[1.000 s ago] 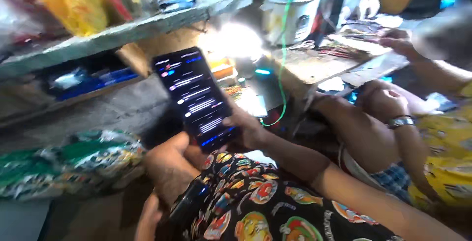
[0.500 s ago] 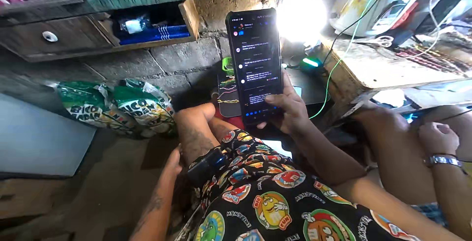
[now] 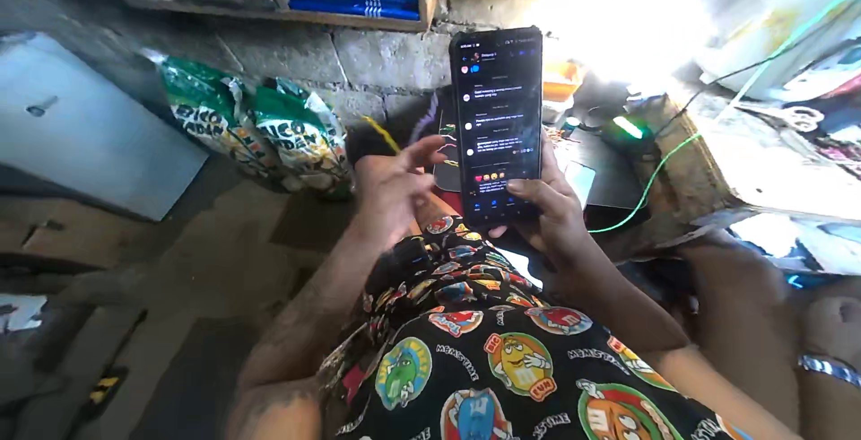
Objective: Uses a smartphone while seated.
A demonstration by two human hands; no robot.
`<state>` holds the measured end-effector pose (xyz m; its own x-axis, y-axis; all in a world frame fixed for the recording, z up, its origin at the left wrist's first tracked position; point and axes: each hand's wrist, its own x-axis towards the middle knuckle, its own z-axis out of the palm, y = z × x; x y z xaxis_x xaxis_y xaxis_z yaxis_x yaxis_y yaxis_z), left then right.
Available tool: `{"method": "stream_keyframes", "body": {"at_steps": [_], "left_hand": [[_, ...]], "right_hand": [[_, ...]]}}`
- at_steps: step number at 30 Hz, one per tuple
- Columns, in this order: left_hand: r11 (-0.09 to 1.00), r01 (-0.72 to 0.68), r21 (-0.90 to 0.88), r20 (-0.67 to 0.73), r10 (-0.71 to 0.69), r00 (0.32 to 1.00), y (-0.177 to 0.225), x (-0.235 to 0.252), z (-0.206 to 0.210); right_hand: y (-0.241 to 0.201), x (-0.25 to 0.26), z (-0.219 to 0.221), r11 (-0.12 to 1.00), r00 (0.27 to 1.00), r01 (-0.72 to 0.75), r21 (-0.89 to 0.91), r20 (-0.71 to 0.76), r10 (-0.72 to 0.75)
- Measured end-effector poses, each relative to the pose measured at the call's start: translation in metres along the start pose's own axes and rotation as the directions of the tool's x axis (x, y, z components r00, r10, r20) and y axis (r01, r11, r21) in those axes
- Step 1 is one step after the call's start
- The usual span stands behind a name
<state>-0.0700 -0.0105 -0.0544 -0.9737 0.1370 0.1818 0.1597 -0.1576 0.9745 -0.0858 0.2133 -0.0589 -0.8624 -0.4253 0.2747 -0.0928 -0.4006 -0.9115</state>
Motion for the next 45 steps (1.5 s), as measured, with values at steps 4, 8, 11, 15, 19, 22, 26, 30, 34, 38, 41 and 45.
{"method": "stream_keyframes", "body": {"at_steps": [4, 8, 11, 15, 19, 22, 26, 30, 34, 38, 41, 45], "left_hand": [[0.991, -0.001, -0.132, 0.230, 0.032, 0.973, -0.001, -0.012, 0.021], [0.993, -0.070, -0.095, 0.147, 0.083, 0.986, -0.002, -0.019, 0.031], [0.997, -0.059, -0.047, 0.128, 0.064, 0.990, -0.001, -0.021, 0.030], [0.997, -0.042, -0.068, 0.203, 0.055, 0.978, 0.001, -0.019, 0.022], [0.993, -0.072, -0.091, 0.325, 0.098, 0.941, -0.002, -0.016, 0.012], [0.991, -0.096, -0.088, 0.392, 0.123, 0.912, -0.001, -0.016, 0.007], [0.987, -0.078, -0.137, 0.428, 0.130, 0.894, -0.001, -0.016, 0.007], [0.978, -0.063, -0.198, 0.428, 0.144, 0.892, -0.004, -0.015, 0.007], [0.976, -0.099, -0.196, 0.399, 0.172, 0.901, -0.005, -0.015, 0.009], [0.971, -0.112, -0.212, 0.394, 0.190, 0.899, -0.006, -0.015, 0.011], [0.969, -0.114, -0.220, 0.403, 0.197, 0.894, -0.005, -0.014, 0.009], [0.975, -0.120, -0.189, 0.399, 0.188, 0.897, -0.002, -0.015, 0.008]], "right_hand": [[0.004, 0.002, 0.006, 1.000, 0.996, -0.005, 0.004, 0.092, 0.005], [0.013, 0.000, 0.005, 1.000, 0.984, 0.031, 0.002, 0.174, -0.031], [0.015, -0.003, 0.004, 1.000, 0.985, 0.020, -0.016, 0.169, -0.017], [0.013, -0.001, 0.002, 0.999, 0.987, 0.008, 0.035, 0.163, -0.013], [0.011, 0.000, 0.000, 0.999, 0.982, 0.009, 0.043, 0.189, -0.017], [0.011, 0.002, -0.001, 0.998, 0.978, 0.028, 0.047, 0.206, -0.037], [0.011, 0.000, 0.000, 0.996, 0.976, 0.032, 0.082, 0.211, -0.049], [0.008, 0.001, 0.004, 0.999, 0.985, 0.023, 0.049, 0.172, -0.031], [0.009, 0.002, 0.011, 0.998, 0.990, 0.053, -0.017, 0.133, -0.051], [0.007, 0.003, 0.017, 0.999, 0.997, 0.026, -0.046, 0.075, -0.023], [0.010, 0.006, 0.009, 0.998, 0.992, -0.002, 0.066, 0.126, -0.006], [0.015, 0.007, 0.001, 0.983, 0.962, 0.042, 0.181, 0.260, -0.089]]}}
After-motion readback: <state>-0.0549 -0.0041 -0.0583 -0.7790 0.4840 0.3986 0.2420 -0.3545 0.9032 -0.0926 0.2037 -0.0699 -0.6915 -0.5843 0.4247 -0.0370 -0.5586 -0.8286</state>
